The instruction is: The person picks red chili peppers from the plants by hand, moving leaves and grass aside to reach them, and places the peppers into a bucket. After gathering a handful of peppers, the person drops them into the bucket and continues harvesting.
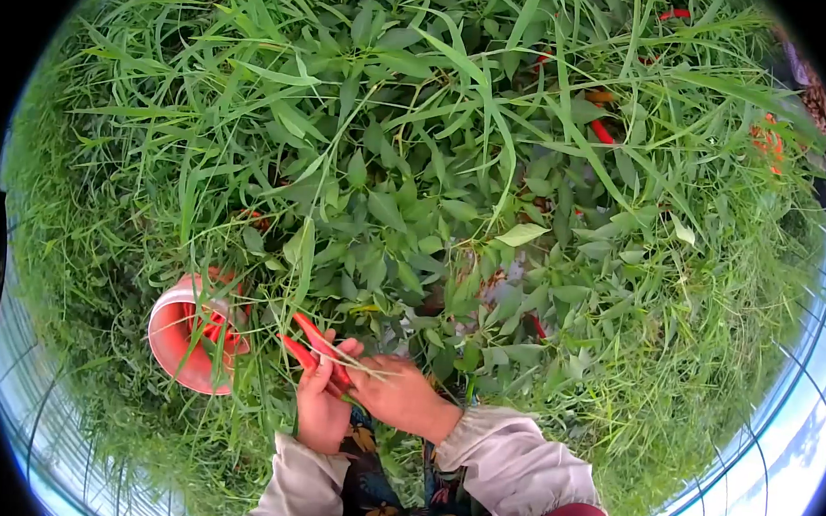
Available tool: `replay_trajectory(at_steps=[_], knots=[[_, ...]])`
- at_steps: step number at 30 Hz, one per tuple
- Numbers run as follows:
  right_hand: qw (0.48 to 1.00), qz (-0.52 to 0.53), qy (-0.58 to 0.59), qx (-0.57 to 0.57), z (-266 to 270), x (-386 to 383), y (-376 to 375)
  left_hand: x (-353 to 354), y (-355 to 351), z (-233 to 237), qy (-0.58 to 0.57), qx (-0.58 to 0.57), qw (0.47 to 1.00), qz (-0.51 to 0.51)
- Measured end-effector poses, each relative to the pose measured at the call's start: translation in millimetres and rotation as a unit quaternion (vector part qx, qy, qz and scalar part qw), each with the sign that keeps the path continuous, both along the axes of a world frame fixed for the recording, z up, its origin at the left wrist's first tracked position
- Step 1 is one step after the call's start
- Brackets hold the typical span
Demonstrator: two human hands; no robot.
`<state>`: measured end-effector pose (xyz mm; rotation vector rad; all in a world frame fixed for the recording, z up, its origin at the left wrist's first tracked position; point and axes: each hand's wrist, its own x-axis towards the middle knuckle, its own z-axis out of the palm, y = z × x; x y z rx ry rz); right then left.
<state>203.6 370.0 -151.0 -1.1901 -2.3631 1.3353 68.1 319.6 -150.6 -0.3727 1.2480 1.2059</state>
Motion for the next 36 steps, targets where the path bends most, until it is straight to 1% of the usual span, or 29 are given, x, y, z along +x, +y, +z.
replay_trajectory(at_steps=[1,3,4,5,6,7,8,10,12,13,14,15,16,17,18,19,20,21,23,26,27,28,30,31,32,33,34,35,36], knots=[[0.996,0.067,0.045,0.024,2.5,6.2,7.5,-6.3,-7.5,-8.0,-0.01,-0.028,1.0,-0.011],[0.992,0.062,0.067,-0.088,2.0,13.8,47.7,-12.4,-19.0,-7.3,-0.036,-0.028,0.999,0.004],[0.991,-0.066,0.111,-0.035,-6.7,14.5,73.9,-13.0,-22.2,-6.3,-0.063,-0.027,0.997,0.021],[0.972,-0.19,0.138,0.004,-24.3,19.1,101.9,-11.7,-20.0,0.3,-0.048,-0.052,0.997,0.017],[0.924,-0.352,0.146,-0.028,-40.6,22.3,132.5,-8.1,-21.0,3.5,-0.046,-0.054,0.997,0.014],[0.817,-0.502,0.242,-0.149,-63.1,24.2,166.2,-3.3,-23.1,6.1,-0.036,-0.028,0.999,-0.016],[0.783,-0.543,0.261,-0.154,-100.1,35.1,201.8,1.6,-24.2,8.7,-0.025,-0.003,0.999,-0.046],[0.755,-0.577,0.252,-0.183,-167.2,43.0,247.4,15.5,-21.0,11.0,-0.041,0.004,0.993,-0.114],[0.742,-0.536,0.246,-0.318,-212.3,29.2,255.5,36.2,0.2,23.8,-0.082,0.045,0.988,-0.122],[0.839,-0.449,0.132,-0.276,-213.7,22.7,250.2,41.9,0.9,21.5,-0.096,0.057,0.984,-0.139],[0.911,-0.345,0.014,-0.224,-222.8,18.4,244.9,48.6,7.5,24.9,-0.095,0.053,0.984,-0.142],[0.903,-0.384,0.014,-0.19,-231.5,4.9,233.9,55.4,18.4,30.3,-0.098,0.037,0.986,-0.129],[0.893,-0.422,0.014,-0.156,-256.7,-1.5,217.0,60.1,27.6,31.3,-0.102,0.02,0.988,-0.116],[0.824,-0.479,0.135,-0.271,-257.1,-0.2,208.4,62.1,34.2,26.5,-0.098,0.027,0.988,-0.115],[0.822,-0.481,0.136,-0.273,-257.3,1.2,199.9,61.3,44.8,23.2,-0.097,0.024,0.988,-0.118],[0.74,-0.519,0.216,-0.368,-230.0,-2.3,197.1,58.6,61.5,21.0,-0.054,0.027,0.99,-0.131],[0.641,-0.544,0.291,-0.455,-215.6,-6.2,195.8,54.6,78.7,16.9,-0.011,0.031,0.989,-0.142],[0.554,-0.546,0.378,-0.501,-202.8,-12.2,201.0,48.0,97.2,8.1,0.038,0.065,0.984,-0.163],[0.532,-0.497,0.463,-0.506,-172.3,-23.0,219.4,32.8,142.5,-4.1,0.147,0.101,0.964,-0.197],[0.506,-0.412,0.536,-0.536,-176.4,-32.4,239.9,9.1,213.3,-12.7,0.311,0.159,0.906,-0.239],[0.539,-0.401,0.497,-0.549,-166.4,-30.1,242.4,2.9,233.1,-16.4,0.334,0.177,0.887,-0.264],[0.531,-0.403,0.5,-0.553,-174.8,-27.9,240.2,-0.1,251.9,-21.4,0.358,0.196,0.866,-0.289],[0.706,-0.309,0.376,-0.514,-194.8,-21.6,242.2,3.9,282.0,-37.3,0.321,0.216,0.847,-0.365],[0.689,-0.298,0.369,-0.547,-202.3,-13.8,243.2,8.4,290.6,-52.6,0.26,0.191,0.862,-0.39],[0.649,-0.376,0.265,-0.605,-202.8,-5.1,249.5,13.9,295.1,-70.9,0.198,0.166,0.874,-0.412],[0.67,-0.331,0.304,-0.591,-207.6,5.4,248.2,19.0,295.1,-91.1,0.183,0.122,0.873,-0.435],[0.689,-0.287,0.342,-0.571,-211.0,16.5,247.6,20.8,293.8,-110.3,0.204,0.079,0.852,-0.476],[0.758,-0.289,0.25,-0.529,-213.4,30.5,251.0,22.1,292.2,-126.2,0.223,0.037,0.827,-0.514],[0.815,-0.286,0.154,-0.48,-214.6,46.3,254.4,21.1,290.0,-140.0,0.222,0.035,0.827,-0.516]])
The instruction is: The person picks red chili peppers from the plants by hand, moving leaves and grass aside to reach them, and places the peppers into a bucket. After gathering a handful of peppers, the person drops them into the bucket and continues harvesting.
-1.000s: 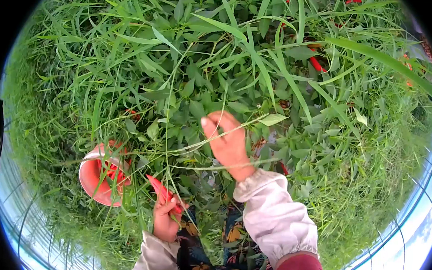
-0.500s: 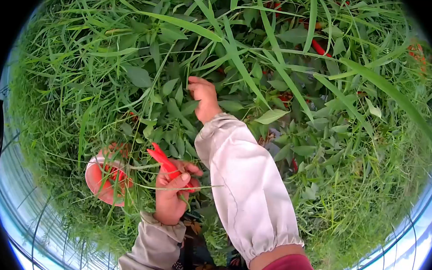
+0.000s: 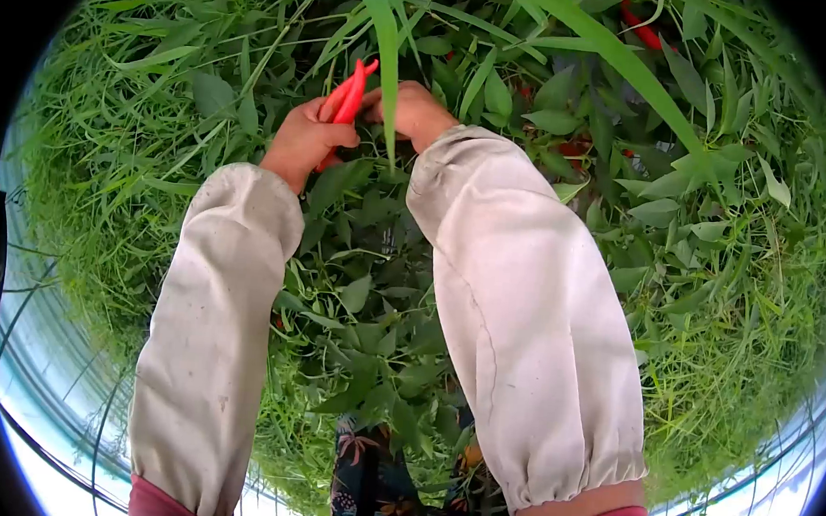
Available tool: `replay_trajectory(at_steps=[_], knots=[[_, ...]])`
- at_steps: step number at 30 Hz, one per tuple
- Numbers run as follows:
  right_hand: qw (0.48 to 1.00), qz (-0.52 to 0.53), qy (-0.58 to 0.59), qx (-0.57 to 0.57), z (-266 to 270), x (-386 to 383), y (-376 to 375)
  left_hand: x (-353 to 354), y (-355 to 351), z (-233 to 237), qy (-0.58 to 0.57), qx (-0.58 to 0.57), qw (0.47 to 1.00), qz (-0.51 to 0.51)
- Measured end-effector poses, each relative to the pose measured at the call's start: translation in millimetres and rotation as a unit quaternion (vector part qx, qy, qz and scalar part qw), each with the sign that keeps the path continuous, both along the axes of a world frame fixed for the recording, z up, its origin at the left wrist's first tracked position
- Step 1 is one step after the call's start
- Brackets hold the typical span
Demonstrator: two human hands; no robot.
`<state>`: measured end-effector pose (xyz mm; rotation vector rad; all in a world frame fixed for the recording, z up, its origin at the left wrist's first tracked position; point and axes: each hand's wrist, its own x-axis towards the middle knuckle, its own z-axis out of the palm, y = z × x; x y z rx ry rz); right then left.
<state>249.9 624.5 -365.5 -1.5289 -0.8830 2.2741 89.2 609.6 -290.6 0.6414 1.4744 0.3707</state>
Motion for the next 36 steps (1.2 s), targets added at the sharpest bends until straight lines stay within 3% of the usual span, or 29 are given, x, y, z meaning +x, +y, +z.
replay_trajectory(at_steps=[1,2,3,4,5,6,8,9,10,11,12,14,16,18,20,22,24,26,28,29,30,32,34,36], knots=[[0.995,-0.033,-0.089,0.043,-17.5,16.6,0.3,-1.3,-2.4,-11.3,0.111,0.046,0.974,-0.191],[0.978,-0.064,-0.177,0.085,-37.0,36.1,1.7,-3.5,-7.0,-20.8,0.215,0.09,0.899,-0.371],[0.956,0.014,-0.262,0.129,-47.1,63.7,8.5,-10.6,-13.4,-30.3,0.214,0.087,0.9,-0.37],[0.919,0.093,-0.342,0.174,-53.8,90.0,11.9,-25.2,-18.7,-39.7,0.296,0.241,0.815,-0.437],[0.922,0.012,-0.34,0.185,-58.8,110.4,6.4,-41.9,-22.0,-45.1,0.366,0.384,0.695,-0.486],[0.919,-0.069,-0.334,0.196,-60.7,124.2,2.6,-58.6,-12.4,-39.0,0.328,0.435,0.678,-0.494],[0.964,-0.08,-0.248,0.061,-22.3,142.3,9.5,-75.8,11.8,-15.6,0.367,0.313,0.657,-0.579],[0.965,-0.076,-0.244,0.062,-30.2,151.4,10.4,-88.2,16.9,-10.3,0.371,0.31,0.658,-0.577],[0.91,0.126,-0.357,0.169,-31.6,154.7,14.2,-99.9,23.3,-5.3,0.331,0.357,0.642,-0.593],[0.793,0.318,-0.448,0.264,-34.2,156.9,15.9,-107.1,26.8,-3.6,0.287,0.403,0.621,-0.607],[0.793,0.315,-0.448,0.266,-36.0,155.8,9.0,-111.3,29.0,-0.8,0.289,0.404,0.619,-0.608],[0.829,0.212,-0.419,0.304,23.2,102.6,-21.2,-119.7,28.6,4.6,0.281,0.328,0.649,-0.627],[0.841,0.237,-0.296,0.386,25.9,72.7,-49.8,-125.1,35.8,0.8,0.286,0.339,0.628,-0.64],[0.869,0.31,-0.233,0.306,53.3,25.2,-81.1,-123.8,39.7,1.4,0.287,0.297,0.664,-0.623],[0.864,0.36,-0.178,0.304,46.9,-19.2,-119.0,-122.4,44.8,-0.9,0.306,0.311,0.665,-0.606],[0.926,0.293,-0.08,0.226,51.4,-59.7,-138.7,-116.6,54.7,-8.7,0.251,0.185,0.811,-0.496],[0.906,0.323,-0.105,0.253,55.0,-93.9,-152.3,-94.9,52.3,-1.4,0.229,0.202,0.895,-0.325],[0.913,0.316,-0.106,0.236,37.6,-125.4,-163.1,-62.1,37.8,20.9,0.23,0.196,0.921,-0.246],[0.901,0.269,-0.118,0.318,10.8,-148.6,-168.0,-29.2,10.4,32.0,0.122,0.073,0.979,-0.147],[0.868,0.372,-0.029,0.328,-0.8,-149.1,-162.6,-21.7,-3.8,19.6,0.063,0.031,0.99,-0.122],[0.926,0.277,0.034,0.256,41.4,-127.1,-138.0,-18.9,-11.3,10.2,0.055,-0.053,0.988,-0.134],[0.939,0.227,0.092,0.242,-7.1,-140.5,-159.8,-34.8,-33.1,-28.4,0.134,-0.024,0.99,-0.039],[0.925,0.183,-0.005,0.334,-19.3,-120.3,-165.3,-76.8,-44.5,-75.3,0.174,0.073,0.979,0.073],[0.925,0.217,0.014,0.312,-30.3,-85.1,-154.3,-84.6,-43.0,-56.9,0.124,0.096,0.964,0.216]])
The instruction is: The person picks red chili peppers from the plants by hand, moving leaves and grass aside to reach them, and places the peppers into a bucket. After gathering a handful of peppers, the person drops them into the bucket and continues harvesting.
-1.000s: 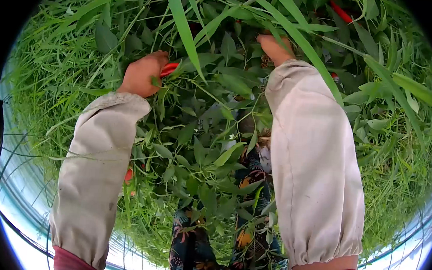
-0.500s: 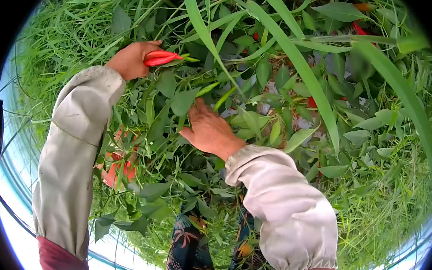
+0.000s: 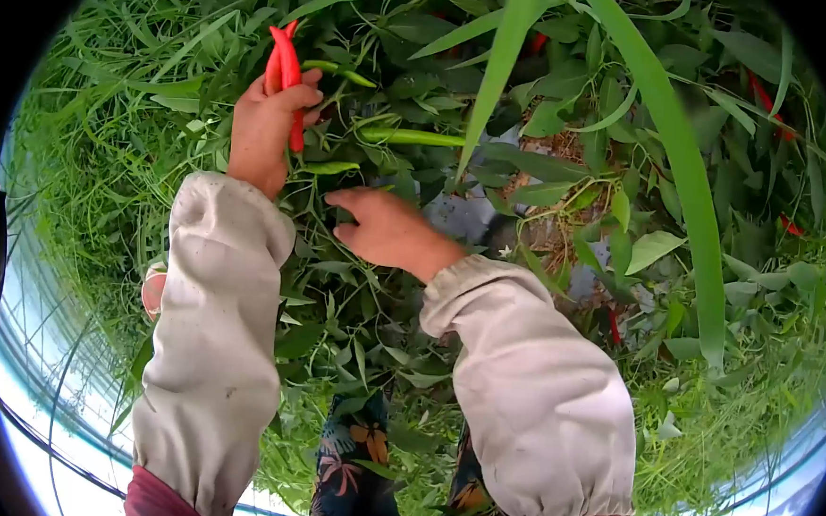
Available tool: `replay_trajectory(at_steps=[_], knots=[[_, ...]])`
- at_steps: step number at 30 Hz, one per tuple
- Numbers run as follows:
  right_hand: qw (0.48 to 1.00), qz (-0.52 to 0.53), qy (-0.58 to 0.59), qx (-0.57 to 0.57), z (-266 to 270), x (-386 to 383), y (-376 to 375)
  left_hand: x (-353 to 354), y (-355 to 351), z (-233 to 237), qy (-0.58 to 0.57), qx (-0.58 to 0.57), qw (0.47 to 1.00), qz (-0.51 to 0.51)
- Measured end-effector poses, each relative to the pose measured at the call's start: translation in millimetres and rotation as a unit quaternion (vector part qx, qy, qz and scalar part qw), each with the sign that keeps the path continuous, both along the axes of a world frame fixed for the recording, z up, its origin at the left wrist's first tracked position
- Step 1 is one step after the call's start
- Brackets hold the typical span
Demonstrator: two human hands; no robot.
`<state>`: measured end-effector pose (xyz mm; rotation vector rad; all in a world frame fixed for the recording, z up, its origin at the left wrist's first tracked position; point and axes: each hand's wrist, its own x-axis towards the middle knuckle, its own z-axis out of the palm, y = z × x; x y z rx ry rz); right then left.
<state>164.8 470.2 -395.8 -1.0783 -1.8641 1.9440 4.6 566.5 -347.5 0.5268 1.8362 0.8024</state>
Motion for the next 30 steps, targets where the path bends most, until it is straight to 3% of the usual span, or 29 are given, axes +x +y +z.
replay_trajectory(at_steps=[1,2,4,6,8,10,11,12,14,16,17,20,21,23,26,28,30], knots=[[0.981,0.039,-0.053,-0.18,0.7,18.0,19.9,-3.2,-0.8,-1.5,0.001,-0.004,1.0,0.005],[0.966,-0.12,0.05,-0.226,-19.4,33.5,20.0,-3.3,-2.3,-5.3,0.024,0.027,0.999,-0.005],[0.899,-0.371,0.029,-0.231,-24.6,60.3,51.8,-0.6,-9.7,-16.4,0.044,0.061,0.997,-0.012],[0.833,-0.525,-0.028,-0.17,-48.5,71.8,82.7,7.1,-16.6,-30.0,0.059,0.095,0.994,0.015],[0.847,-0.508,-0.057,-0.146,-80.0,74.1,111.5,5.9,-18.5,-38.1,0.062,0.092,0.994,0.016],[0.858,-0.49,-0.082,-0.128,-105.3,72.4,124.5,-9.2,-15.1,-52.8,0.218,0.159,0.96,-0.079],[0.909,-0.353,-0.173,0.139,-114.2,66.8,127.4,-18.5,-7.1,-50.3,0.278,0.166,0.937,-0.13],[0.868,-0.18,-0.245,0.392,-121.3,59.6,127.9,-34.0,2.7,-54.0,0.297,0.182,0.924,-0.158],[0.935,-0.172,-0.158,0.269,-101.7,28.8,109.5,-59.4,28.3,-55.6,0.355,0.166,0.901,-0.186],[0.947,-0.028,-0.187,0.259,-89.1,9.5,92.0,-85.6,55.1,-66.0,0.368,0.153,0.901,-0.172],[0.946,-0.027,-0.187,0.265,-85.1,8.7,88.9,-97.5,68.9,-66.9,0.431,0.116,0.866,-0.223],[0.962,-0.074,-0.169,0.201,-79.6,7.1,89.5,-120.2,94.0,-78.4,0.464,0.145,0.837,-0.253],[0.966,-0.096,-0.147,0.19,-81.1,14.0,92.9,-120.9,95.2,-80.7,0.466,0.145,0.837,-0.25],[0.964,-0.151,-0.073,0.206,-92.1,30.6,99.5,-113.1,94.4,-83.3,0.377,0.118,0.888,-0.237],[0.957,-0.271,-0.094,0.046,-101.4,62.5,107.5,-97.6,67.5,-80.2,0.347,0.137,0.904,-0.207],[0.908,-0.412,-0.073,-0.015,-123.4,94.7,118.8,-80.7,47.6,-70.0,0.341,0.108,0.915,-0.184],[0.865,-0.488,-0.113,-0.041,-130.4,124.8,138.0,-63.4,33.8,-60.8,0.295,0.129,0.936,-0.139]])
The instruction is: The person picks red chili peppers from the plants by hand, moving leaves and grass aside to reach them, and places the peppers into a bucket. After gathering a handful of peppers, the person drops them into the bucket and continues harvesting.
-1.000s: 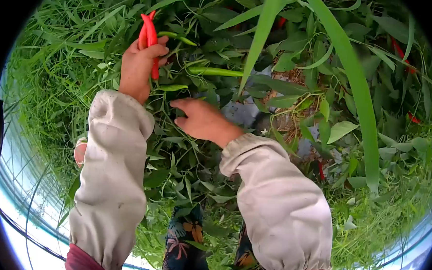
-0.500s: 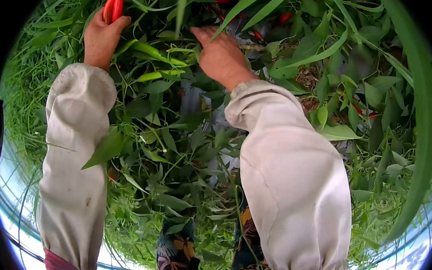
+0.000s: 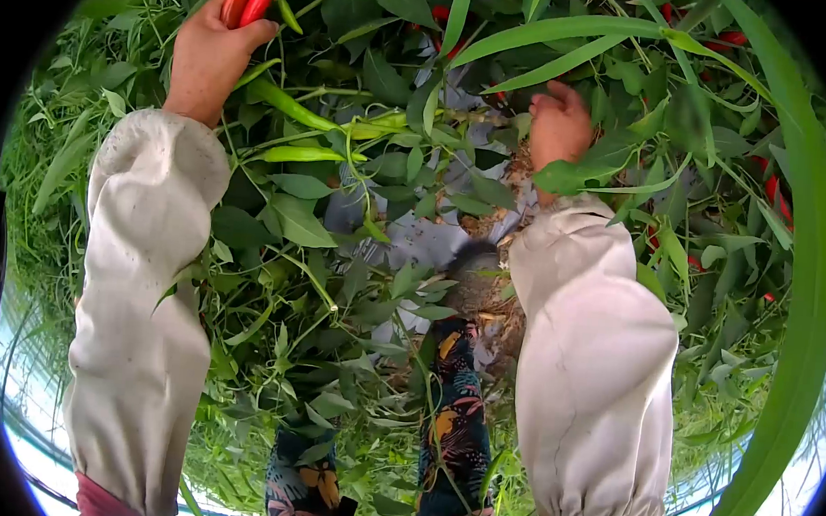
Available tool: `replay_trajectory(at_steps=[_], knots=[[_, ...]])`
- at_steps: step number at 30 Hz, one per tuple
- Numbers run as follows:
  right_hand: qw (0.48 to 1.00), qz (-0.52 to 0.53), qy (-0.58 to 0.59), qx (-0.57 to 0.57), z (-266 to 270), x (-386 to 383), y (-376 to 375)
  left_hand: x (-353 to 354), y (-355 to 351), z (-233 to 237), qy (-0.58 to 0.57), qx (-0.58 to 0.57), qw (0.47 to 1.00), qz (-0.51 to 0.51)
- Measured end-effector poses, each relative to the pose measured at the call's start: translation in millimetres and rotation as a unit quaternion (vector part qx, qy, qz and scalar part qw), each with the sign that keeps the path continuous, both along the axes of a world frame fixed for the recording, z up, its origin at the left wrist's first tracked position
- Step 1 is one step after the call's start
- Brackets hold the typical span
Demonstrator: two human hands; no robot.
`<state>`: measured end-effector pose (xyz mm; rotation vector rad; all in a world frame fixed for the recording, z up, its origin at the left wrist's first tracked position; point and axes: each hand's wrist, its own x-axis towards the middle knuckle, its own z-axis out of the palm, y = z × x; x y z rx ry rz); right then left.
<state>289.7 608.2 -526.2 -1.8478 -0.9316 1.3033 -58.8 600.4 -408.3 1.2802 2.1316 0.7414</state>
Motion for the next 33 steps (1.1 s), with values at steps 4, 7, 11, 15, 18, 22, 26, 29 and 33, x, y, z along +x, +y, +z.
replay_trajectory(at_steps=[4,7,11,15,18,22,26,29,33], knots=[[0.998,-0.018,-0.054,-0.039,20.7,17.8,38.7,19.8,-15.7,18.0,-0.096,0.038,0.995,0.004],[0.974,0.117,-0.177,0.073,-45.2,53.4,69.5,35.1,-27.8,56.9,-0.219,-0.018,0.975,0.043],[0.77,0.318,-0.473,0.288,-56.8,55.5,81.7,36.0,-51.2,69.3,-0.346,-0.005,0.935,0.076],[0.645,0.402,-0.594,0.263,-44.9,46.3,84.4,53.5,-81.5,98.1,-0.39,0.003,0.912,0.126],[0.59,0.439,-0.626,0.26,-55.3,51.7,79.2,81.0,-116.7,115.8,-0.432,0.044,0.89,0.136],[0.685,0.264,-0.607,0.304,-67.7,35.4,77.7,118.0,-175.3,138.7,-0.452,0.112,0.875,0.132],[0.728,0.289,-0.454,0.424,-73.5,60.0,88.6,161.7,-229.2,140.6,-0.498,-0.033,0.85,0.166],[0.999,-0.037,-0.031,0.003,-39.8,50.4,87.9,197.9,-240.1,118.0,-0.598,-0.153,0.766,0.182],[0.975,0.054,-0.192,0.095,5.6,35.3,77.3,222.2,-254.4,72.6,-0.575,-0.199,0.792,0.056]])
